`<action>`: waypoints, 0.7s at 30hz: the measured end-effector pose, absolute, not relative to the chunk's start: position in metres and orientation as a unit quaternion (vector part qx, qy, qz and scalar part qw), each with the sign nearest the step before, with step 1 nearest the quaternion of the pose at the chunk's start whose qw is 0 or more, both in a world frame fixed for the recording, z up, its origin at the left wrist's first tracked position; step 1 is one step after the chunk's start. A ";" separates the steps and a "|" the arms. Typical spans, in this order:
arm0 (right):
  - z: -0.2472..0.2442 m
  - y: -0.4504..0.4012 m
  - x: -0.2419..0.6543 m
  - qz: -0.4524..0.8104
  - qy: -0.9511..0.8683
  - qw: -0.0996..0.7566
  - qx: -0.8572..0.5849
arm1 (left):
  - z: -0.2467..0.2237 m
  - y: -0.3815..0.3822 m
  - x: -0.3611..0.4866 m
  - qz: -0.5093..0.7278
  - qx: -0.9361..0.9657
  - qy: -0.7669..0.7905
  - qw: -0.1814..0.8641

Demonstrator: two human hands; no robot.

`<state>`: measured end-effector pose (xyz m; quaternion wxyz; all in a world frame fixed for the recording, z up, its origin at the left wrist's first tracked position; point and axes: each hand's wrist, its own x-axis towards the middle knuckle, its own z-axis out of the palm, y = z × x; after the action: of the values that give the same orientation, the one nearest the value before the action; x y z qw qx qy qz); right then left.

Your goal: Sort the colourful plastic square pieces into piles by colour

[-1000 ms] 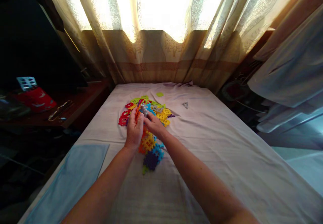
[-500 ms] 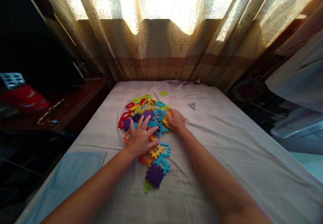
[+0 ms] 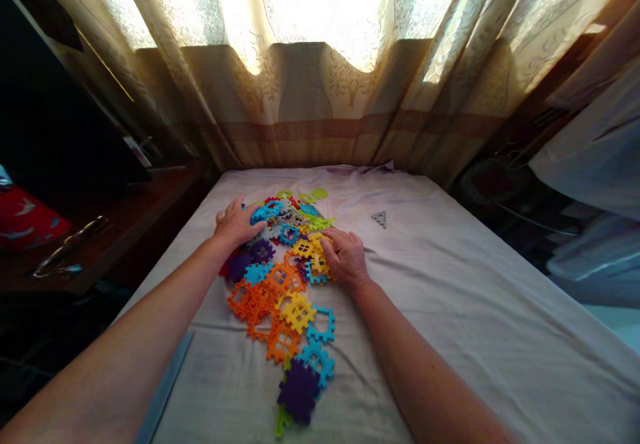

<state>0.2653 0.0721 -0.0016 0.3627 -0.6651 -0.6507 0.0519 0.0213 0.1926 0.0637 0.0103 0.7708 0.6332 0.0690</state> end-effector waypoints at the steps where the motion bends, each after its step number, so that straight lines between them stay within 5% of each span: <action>1: 0.001 0.077 0.272 0.039 -0.650 0.364 -0.666 | 0.062 0.202 0.013 0.064 0.756 0.651 0.016; 5: 0.012 0.106 0.320 -0.027 -0.526 0.325 -0.785 | 0.052 0.236 -0.019 0.049 0.716 0.694 0.056; 10: 0.011 0.138 0.372 0.035 -0.374 0.206 -0.904 | 0.044 0.260 -0.025 0.074 0.692 0.716 0.062; 14: 0.009 0.148 0.342 0.090 -0.505 0.187 -0.838 | 0.039 0.258 0.001 0.076 0.731 0.676 0.048; 21: 0.032 0.163 0.270 0.114 -0.680 0.287 -0.665 | 0.048 0.245 0.008 0.100 0.801 0.585 0.085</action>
<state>0.2698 0.1630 0.0317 0.2866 -0.6652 -0.6800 0.1137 0.0080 0.2448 0.0482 0.0855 0.8006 0.5846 0.0997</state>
